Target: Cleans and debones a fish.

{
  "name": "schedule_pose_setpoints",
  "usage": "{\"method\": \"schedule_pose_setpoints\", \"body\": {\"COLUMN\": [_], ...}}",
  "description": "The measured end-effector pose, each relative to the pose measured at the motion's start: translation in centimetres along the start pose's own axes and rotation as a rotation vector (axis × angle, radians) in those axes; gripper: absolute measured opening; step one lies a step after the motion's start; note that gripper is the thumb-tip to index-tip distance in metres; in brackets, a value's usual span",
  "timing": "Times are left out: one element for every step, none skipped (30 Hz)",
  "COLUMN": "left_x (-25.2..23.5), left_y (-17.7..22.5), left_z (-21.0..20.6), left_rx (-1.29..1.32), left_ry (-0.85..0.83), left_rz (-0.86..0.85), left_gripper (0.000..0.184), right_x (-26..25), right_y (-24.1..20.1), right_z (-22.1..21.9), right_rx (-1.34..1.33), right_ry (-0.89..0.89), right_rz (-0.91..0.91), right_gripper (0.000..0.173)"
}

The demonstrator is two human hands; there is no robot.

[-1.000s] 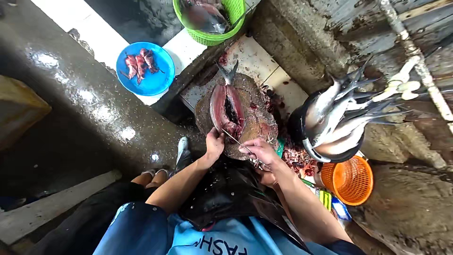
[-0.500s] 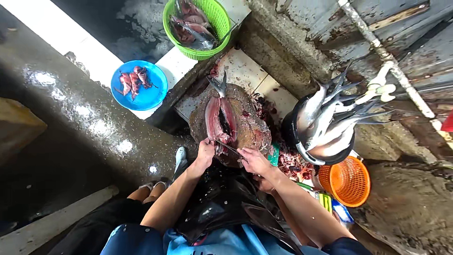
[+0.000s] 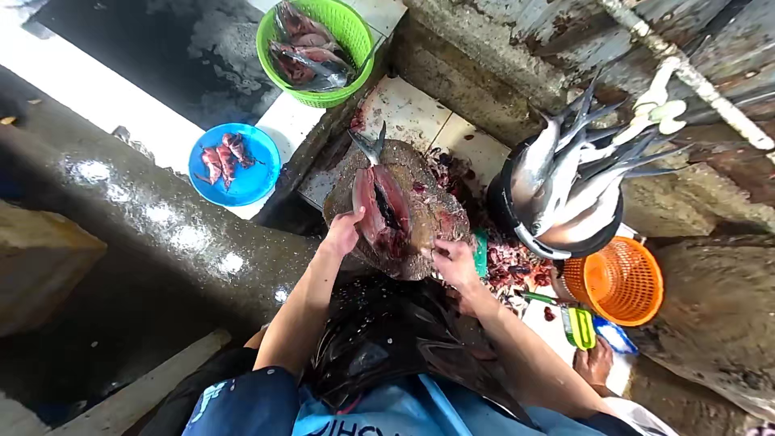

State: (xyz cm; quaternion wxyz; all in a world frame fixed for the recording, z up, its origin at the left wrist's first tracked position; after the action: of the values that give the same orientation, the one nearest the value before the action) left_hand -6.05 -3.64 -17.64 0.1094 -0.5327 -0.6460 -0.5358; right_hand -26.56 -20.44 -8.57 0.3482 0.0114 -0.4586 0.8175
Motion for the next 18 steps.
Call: {"method": "schedule_pose_setpoints", "body": {"left_x": [-0.4,-1.0,-1.3,-1.4,-1.4,-1.3,-1.3,-1.3,-1.2,-1.1,-0.9,-0.8,-0.7,-0.7,-0.9,-1.0,-1.1,-1.0], "left_y": [-0.3,-0.8,-1.3,-1.5,-1.7,-1.8,-2.0,-2.0,-2.1,-2.0,-1.9,-1.9,-1.9,-2.0,-2.0,-1.9,-1.8,-1.7], "left_z": [-0.3,-0.6,-0.8,-0.9,-0.9,-0.9,-0.8,-0.8,-0.8,-0.8,-0.9,-0.9,-0.8,-0.8,-0.6,-0.5,-0.2,0.0], "left_rx": [0.013,0.040,0.068,0.087,0.092,0.097,0.104,0.109,0.117,0.124,0.121,0.113,0.103,0.092,0.073,0.053,0.044,0.038], "left_ry": [-0.035,-0.057,-0.070,-0.072,-0.071,-0.064,-0.057,-0.050,-0.040,-0.031,-0.018,-0.001,0.017,0.041,0.075,0.129,0.204,0.277], "left_rz": [0.021,0.042,0.059,0.065,0.062,0.060,0.059,0.059,0.060,0.060,0.058,0.056,0.056,0.057,0.058,0.058,0.047,0.037], "left_gripper": [0.040,0.040,0.040,0.040,0.040,0.040,0.039,0.039,0.039,0.040,0.040,0.040,0.041,0.042,0.044,0.045,0.044,0.044], "right_x": [0.8,1.4,1.8,2.0,2.1,2.1,2.0,1.8,1.6,1.3,1.1,1.0,1.0,1.0,1.0,1.0,1.1,1.5], "right_y": [-1.4,-2.6,-3.5,-4.3,-4.8,-5.2,-5.4,-5.4,-5.4,-5.3,-5.1,-5.0,-5.1,-5.2,-5.4,-5.5,-5.4,-5.2], "right_z": [-1.7,-3.3,-4.8,-6.0,-6.9,-7.5,-8.0,-8.4,-8.7,-9.0,-9.2,-9.3,-9.4,-9.5,-9.5,-9.3,-9.2,-9.0], "right_rx": [-0.255,-0.488,-0.660,-0.781,-0.854,-0.892,-0.911,-0.917,-0.914,-0.904,-0.891,-0.881,-0.870,-0.851,-0.817,-0.761,-0.690,-0.613], "right_ry": [-0.047,-0.097,-0.139,-0.173,-0.195,-0.210,-0.220,-0.223,-0.221,-0.213,-0.196,-0.177,-0.159,-0.141,-0.123,-0.107,-0.090,-0.083], "right_rz": [0.013,0.013,0.004,-0.007,-0.023,-0.045,-0.070,-0.098,-0.126,-0.146,-0.164,-0.175,-0.175,-0.170,-0.156,-0.131,-0.100,-0.069], "right_gripper": [0.022,0.022,0.022,0.022,0.022,0.022,0.022,0.021,0.021,0.021,0.020,0.020,0.019,0.019,0.018,0.018,0.017,0.017]}}
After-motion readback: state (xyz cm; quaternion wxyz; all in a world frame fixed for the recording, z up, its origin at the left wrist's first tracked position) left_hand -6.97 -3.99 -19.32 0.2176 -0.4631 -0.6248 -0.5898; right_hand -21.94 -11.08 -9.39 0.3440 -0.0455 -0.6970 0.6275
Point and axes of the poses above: each hand's wrist, its own x-axis away from the middle knuckle, its own z-axis out of the back of the hand, y = z × x, the point moved 9 cm from there along -x, towards the middle knuckle, and after that the axes turned 4 degrees about z, right-handed, at the moved point
